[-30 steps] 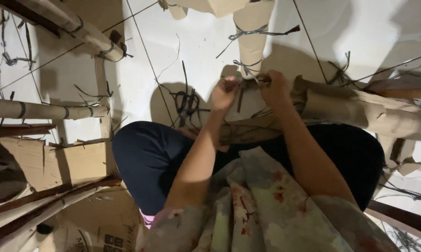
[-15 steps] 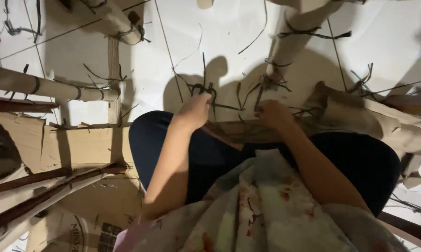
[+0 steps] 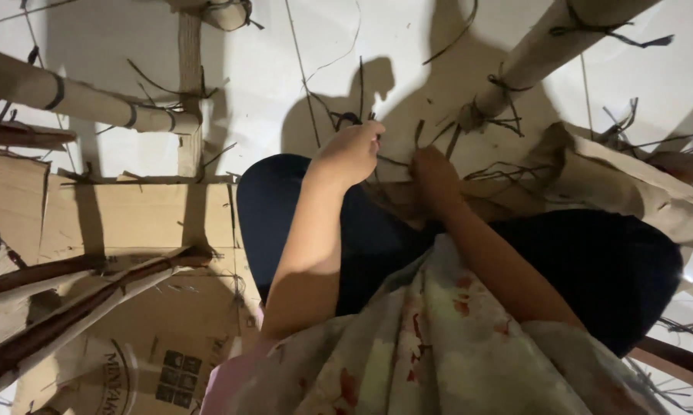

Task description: Wrapping and securing cylindrical items with brown paper and wire ties, then trimming the ties with scissors.

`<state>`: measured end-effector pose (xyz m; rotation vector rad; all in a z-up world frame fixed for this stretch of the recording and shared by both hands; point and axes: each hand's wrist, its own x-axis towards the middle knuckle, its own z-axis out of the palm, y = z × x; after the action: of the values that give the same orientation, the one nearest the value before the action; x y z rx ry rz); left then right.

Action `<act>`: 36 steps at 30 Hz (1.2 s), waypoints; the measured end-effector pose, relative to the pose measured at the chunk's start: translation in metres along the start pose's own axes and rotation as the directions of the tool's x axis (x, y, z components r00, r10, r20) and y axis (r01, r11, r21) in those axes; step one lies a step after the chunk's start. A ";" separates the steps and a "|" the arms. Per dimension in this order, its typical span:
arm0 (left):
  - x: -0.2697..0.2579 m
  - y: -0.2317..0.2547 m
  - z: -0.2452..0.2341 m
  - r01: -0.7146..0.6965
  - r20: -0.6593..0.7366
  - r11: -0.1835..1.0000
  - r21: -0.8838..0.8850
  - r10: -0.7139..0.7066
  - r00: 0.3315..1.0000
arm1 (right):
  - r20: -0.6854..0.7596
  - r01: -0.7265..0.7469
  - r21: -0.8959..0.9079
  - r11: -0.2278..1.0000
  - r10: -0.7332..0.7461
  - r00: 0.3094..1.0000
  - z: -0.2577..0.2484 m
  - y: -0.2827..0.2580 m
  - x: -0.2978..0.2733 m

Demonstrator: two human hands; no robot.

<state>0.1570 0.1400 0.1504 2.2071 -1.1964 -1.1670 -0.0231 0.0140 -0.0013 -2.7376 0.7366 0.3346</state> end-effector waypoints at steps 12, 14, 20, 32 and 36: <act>0.009 0.004 0.009 0.014 0.045 1.000 -0.017 -0.014 0.999 | 0.068 0.064 0.054 0.996 -0.068 0.995 -0.025 -0.029 -0.025; 0.005 0.006 0.007 0.031 0.054 0.999 -0.021 -0.030 0.998 | 0.081 0.091 0.065 0.994 -0.096 0.992 0.002 -0.025 -0.021; -0.014 0.014 -0.001 -0.065 -0.072 0.992 -0.106 0.057 0.996 | 0.086 0.191 0.029 0.981 -0.193 0.977 0.055 -0.003 -0.013; -0.015 0.018 -0.012 -0.205 -0.330 0.977 -0.065 0.173 0.928 | 0.029 -0.030 0.266 0.963 0.023 0.999 0.015 0.006 -0.021; -0.012 0.016 -0.006 -0.178 -0.312 0.980 -0.094 0.141 0.939 | -0.115 0.143 0.068 0.987 -0.134 0.984 0.004 -0.036 -0.029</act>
<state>0.1501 0.1403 0.1702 2.0626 -1.1181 -0.7779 -0.0300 0.0582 0.0114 -2.7339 0.5687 0.1237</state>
